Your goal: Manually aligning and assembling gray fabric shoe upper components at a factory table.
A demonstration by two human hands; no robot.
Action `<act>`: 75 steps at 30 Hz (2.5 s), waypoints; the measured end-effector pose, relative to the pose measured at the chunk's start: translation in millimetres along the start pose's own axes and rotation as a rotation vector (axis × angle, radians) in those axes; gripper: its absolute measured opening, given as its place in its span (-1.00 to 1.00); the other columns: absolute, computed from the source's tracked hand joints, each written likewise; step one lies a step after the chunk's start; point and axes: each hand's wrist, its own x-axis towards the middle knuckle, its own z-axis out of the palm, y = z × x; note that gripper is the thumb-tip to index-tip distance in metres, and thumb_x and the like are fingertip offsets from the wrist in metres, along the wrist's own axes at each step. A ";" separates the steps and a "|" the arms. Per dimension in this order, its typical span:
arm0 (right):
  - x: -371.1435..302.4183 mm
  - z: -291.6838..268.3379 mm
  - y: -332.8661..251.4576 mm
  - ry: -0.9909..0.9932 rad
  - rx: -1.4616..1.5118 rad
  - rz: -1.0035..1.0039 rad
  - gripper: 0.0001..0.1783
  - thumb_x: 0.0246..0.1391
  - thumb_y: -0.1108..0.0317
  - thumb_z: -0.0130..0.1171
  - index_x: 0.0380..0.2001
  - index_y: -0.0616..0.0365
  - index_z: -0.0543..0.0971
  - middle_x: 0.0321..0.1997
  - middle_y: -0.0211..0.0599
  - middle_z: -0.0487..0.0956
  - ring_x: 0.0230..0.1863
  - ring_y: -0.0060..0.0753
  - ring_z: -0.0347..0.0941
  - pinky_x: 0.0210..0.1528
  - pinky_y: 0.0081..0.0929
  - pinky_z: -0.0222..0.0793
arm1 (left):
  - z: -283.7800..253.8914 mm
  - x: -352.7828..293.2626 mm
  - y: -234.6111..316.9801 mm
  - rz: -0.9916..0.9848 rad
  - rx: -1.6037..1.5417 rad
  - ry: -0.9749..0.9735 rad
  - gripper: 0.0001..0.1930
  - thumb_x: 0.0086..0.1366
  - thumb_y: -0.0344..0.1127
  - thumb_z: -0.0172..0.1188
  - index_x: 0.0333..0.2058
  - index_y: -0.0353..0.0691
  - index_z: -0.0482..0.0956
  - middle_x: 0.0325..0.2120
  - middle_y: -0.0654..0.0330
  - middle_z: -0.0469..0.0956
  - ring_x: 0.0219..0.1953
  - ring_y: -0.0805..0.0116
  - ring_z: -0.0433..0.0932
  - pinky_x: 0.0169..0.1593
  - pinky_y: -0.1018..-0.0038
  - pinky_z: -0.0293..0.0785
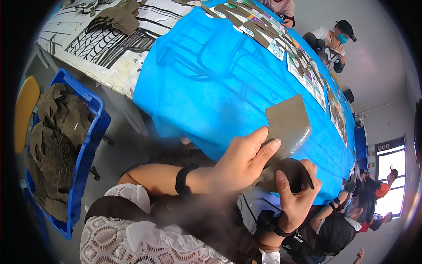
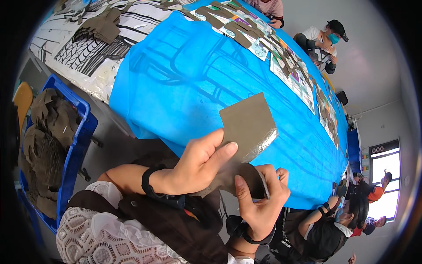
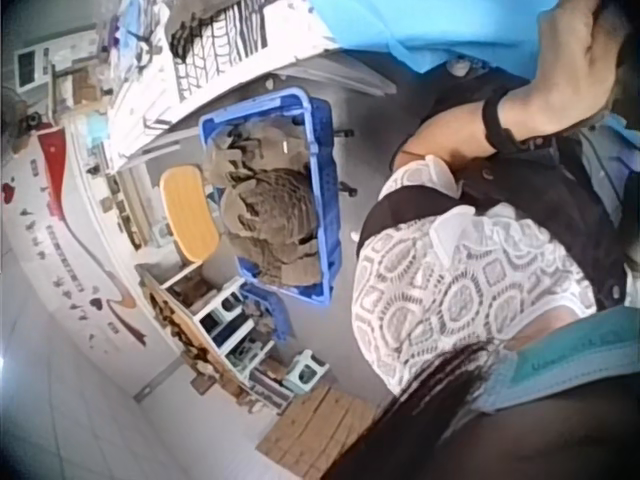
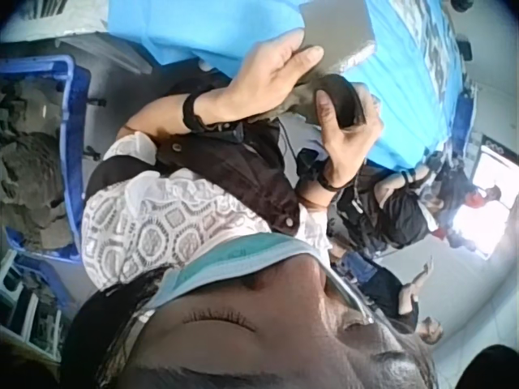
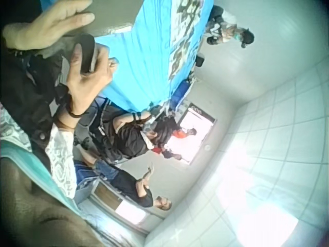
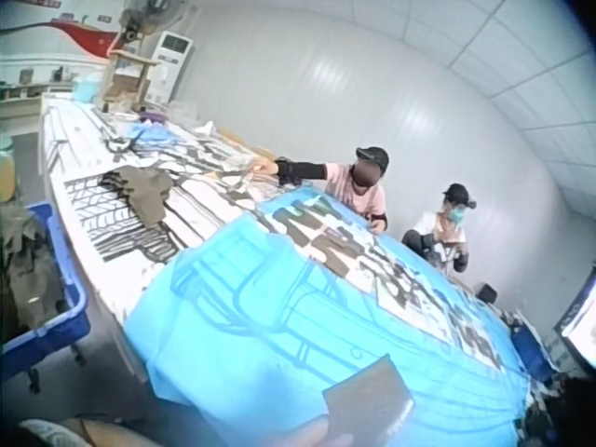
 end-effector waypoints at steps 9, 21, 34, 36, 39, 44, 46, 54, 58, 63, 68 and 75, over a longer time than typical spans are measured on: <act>-6.7 2.7 6.9 -0.021 0.229 0.057 -0.76 -0.12 0.34 0.37 -0.44 0.27 0.57 -0.52 -0.30 0.49 -0.46 -0.38 0.24 -0.38 -0.47 0.16 | 4.4 -2.7 -3.1 0.028 -0.030 0.003 -0.77 0.45 -0.26 -0.02 -0.27 -0.31 0.21 -0.69 0.05 0.29 -0.63 0.52 0.22 -0.59 0.38 0.16; -16.4 4.6 8.4 -0.022 0.442 0.175 -0.68 -0.03 0.39 0.38 -0.27 0.32 0.52 -0.35 -0.35 0.52 -0.33 -0.55 0.44 -0.25 -0.60 0.36 | 7.2 -10.4 1.0 0.141 -0.063 0.037 -0.79 0.46 -0.27 -0.04 -0.21 -0.30 0.22 -0.66 0.01 0.34 -0.64 0.43 0.32 -0.57 0.35 0.22; -15.5 5.2 10.9 -0.012 0.375 0.091 -0.71 -0.05 0.35 0.37 -0.37 0.34 0.52 -0.43 -0.34 0.47 -0.45 -0.53 0.34 -0.38 -0.59 0.25 | 5.9 -12.4 -3.0 0.140 0.008 -0.007 -0.79 0.45 -0.27 -0.04 -0.21 -0.29 0.20 -0.66 -0.06 0.34 -0.68 0.15 0.39 -0.59 0.30 0.18; -15.6 4.2 11.4 -0.019 0.353 0.096 -0.70 -0.05 0.35 0.37 -0.37 0.34 0.52 -0.44 -0.35 0.47 -0.45 -0.53 0.33 -0.38 -0.59 0.25 | 7.0 -12.4 -1.2 0.148 -0.005 0.023 -0.78 0.45 -0.26 -0.03 -0.21 -0.29 0.21 -0.67 -0.05 0.32 -0.69 0.17 0.37 -0.60 0.32 0.17; -15.3 5.7 10.3 -0.015 0.340 0.099 -0.70 -0.04 0.34 0.36 -0.36 0.34 0.52 -0.46 -0.35 0.48 -0.46 -0.54 0.34 -0.38 -0.59 0.26 | 6.9 -13.1 1.7 0.155 -0.017 0.032 -0.78 0.45 -0.25 -0.04 -0.21 -0.29 0.20 -0.67 -0.04 0.33 -0.69 0.25 0.37 -0.60 0.34 0.17; -13.4 6.3 6.0 0.002 0.338 0.100 -0.68 -0.04 0.31 0.37 -0.34 0.35 0.53 -0.47 -0.35 0.49 -0.45 -0.56 0.35 -0.37 -0.59 0.28 | 6.9 -15.4 -3.5 0.112 -0.077 0.000 -0.78 0.45 -0.26 -0.01 -0.17 -0.32 0.26 -0.64 -0.02 0.41 -0.63 0.40 0.42 -0.57 0.41 0.23; -13.1 6.0 5.3 -0.017 0.294 0.127 -0.65 -0.04 0.26 0.38 -0.35 0.35 0.54 -0.49 -0.35 0.50 -0.44 -0.58 0.36 -0.36 -0.60 0.28 | 4.2 -15.8 1.0 0.105 -0.065 -0.007 -0.77 0.44 -0.27 0.01 -0.15 -0.34 0.28 -0.62 -0.01 0.45 -0.59 0.47 0.44 -0.56 0.43 0.25; -14.6 5.0 14.2 -0.008 0.252 0.065 -0.61 -0.09 0.19 0.42 -0.41 0.31 0.52 -0.52 -0.36 0.49 -0.46 -0.55 0.31 -0.38 -0.58 0.26 | -2.7 -17.5 9.9 0.038 -0.051 -0.126 -0.49 0.17 -0.21 0.39 -0.05 -0.42 0.41 -0.34 0.06 0.63 -0.27 0.54 0.58 -0.24 0.54 0.52; -15.9 3.4 18.7 -0.059 0.238 0.112 -0.60 -0.13 0.19 0.44 -0.44 0.29 0.51 -0.55 -0.38 0.47 -0.46 -0.54 0.27 -0.38 -0.58 0.23 | -5.9 -18.0 7.0 0.008 -0.045 -0.114 -0.52 0.12 -0.20 0.43 -0.14 -0.42 0.45 -0.38 0.07 0.62 -0.31 0.57 0.56 -0.29 0.53 0.51; -19.1 4.6 21.5 -0.020 0.239 0.116 -0.58 -0.16 0.18 0.46 -0.47 0.27 0.48 -0.59 -0.38 0.44 -0.50 -0.53 0.23 -0.42 -0.58 0.19 | -12.1 -17.5 9.2 -0.179 0.008 -0.180 -0.50 0.03 -0.27 0.51 -0.12 -0.39 0.52 -0.24 0.16 0.64 -0.18 0.58 0.53 -0.14 0.53 0.52; -21.4 5.4 24.9 -0.011 0.202 0.114 -0.54 -0.18 0.14 0.48 -0.51 0.26 0.45 -0.61 -0.38 0.41 -0.52 -0.52 0.20 -0.45 -0.56 0.14 | -11.9 -17.2 11.4 -0.177 -0.078 -0.165 -0.52 0.02 -0.28 0.52 -0.14 -0.38 0.54 -0.26 0.18 0.65 -0.20 0.60 0.53 -0.15 0.55 0.51; -22.3 5.9 25.9 0.006 0.208 0.098 -0.54 -0.19 0.15 0.49 -0.51 0.25 0.45 -0.61 -0.38 0.41 -0.52 -0.52 0.19 -0.44 -0.57 0.14 | -12.6 -17.5 12.8 -0.172 -0.042 -0.153 -0.61 0.02 -0.29 0.52 -0.25 -0.36 0.58 -0.36 0.20 0.66 -0.29 0.62 0.55 -0.24 0.56 0.52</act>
